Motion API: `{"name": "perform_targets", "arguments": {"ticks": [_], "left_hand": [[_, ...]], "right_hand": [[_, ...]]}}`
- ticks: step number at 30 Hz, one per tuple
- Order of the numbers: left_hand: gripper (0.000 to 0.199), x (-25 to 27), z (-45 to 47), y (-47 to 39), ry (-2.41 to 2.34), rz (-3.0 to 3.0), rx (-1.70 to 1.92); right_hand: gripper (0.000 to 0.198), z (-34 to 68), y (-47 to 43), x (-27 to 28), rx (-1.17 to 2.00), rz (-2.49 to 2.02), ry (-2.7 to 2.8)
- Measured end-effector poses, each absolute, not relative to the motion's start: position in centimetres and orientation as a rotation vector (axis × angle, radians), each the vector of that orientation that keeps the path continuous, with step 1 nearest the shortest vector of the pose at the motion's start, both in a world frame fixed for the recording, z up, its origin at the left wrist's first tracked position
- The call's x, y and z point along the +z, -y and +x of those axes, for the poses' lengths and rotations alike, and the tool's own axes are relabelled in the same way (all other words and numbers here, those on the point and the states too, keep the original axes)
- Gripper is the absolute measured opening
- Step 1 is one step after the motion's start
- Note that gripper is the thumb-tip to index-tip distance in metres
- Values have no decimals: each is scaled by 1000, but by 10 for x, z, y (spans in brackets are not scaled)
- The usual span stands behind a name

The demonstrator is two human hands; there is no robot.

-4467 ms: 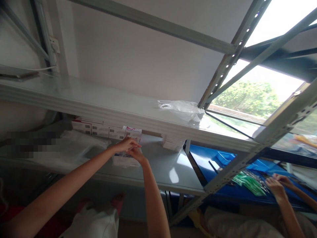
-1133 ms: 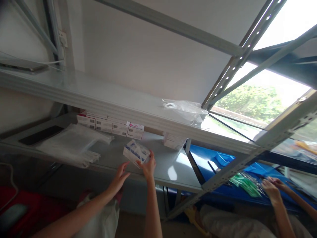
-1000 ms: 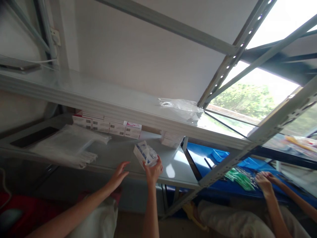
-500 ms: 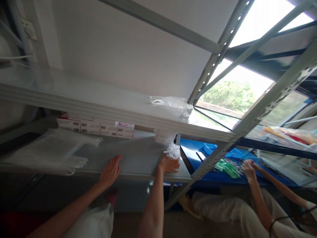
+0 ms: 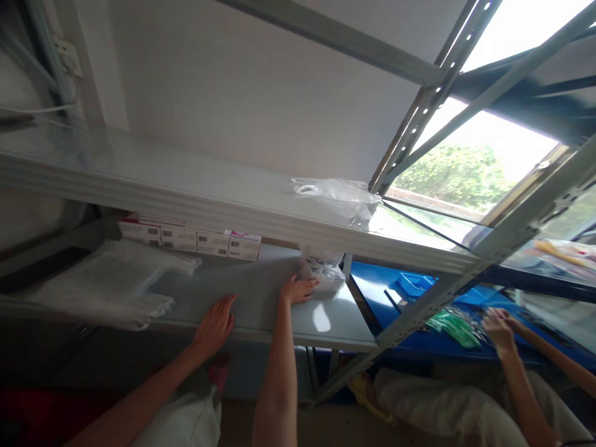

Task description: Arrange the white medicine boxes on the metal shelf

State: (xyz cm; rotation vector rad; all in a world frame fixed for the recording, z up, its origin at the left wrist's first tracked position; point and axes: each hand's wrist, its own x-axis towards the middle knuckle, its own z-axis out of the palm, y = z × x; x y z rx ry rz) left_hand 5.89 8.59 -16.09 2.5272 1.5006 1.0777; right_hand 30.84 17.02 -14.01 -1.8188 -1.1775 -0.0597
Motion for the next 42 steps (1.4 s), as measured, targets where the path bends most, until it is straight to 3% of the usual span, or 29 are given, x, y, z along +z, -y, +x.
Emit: {"name": "perform_targets", "arguments": {"ticks": [5,18,27,31,38,42], "left_hand": [[47,-161,58,-86,-1492,2523,1025],[41,-157,55,-84,-1480,2574,954],[41,-160,56,-85,-1501,2604,931],[40,-161,57,-84,-1521,2602,910],[40,-159,58,-82,-1528,2585,889],[39,-157,59,-80,-1489,2509,933]], "right_hand": [[72,300,-199,-149,-62,-1997,708],[77,299,-195,-154,-125,-2163,790],[66,293,-178,-155,-376,-1882,812],[55,287,-172,-154,-335,-1789,1045],[45,259,-151,-164,-44,-1558,1975],[45,252,-139,-165,48,-1633,2079]]}}
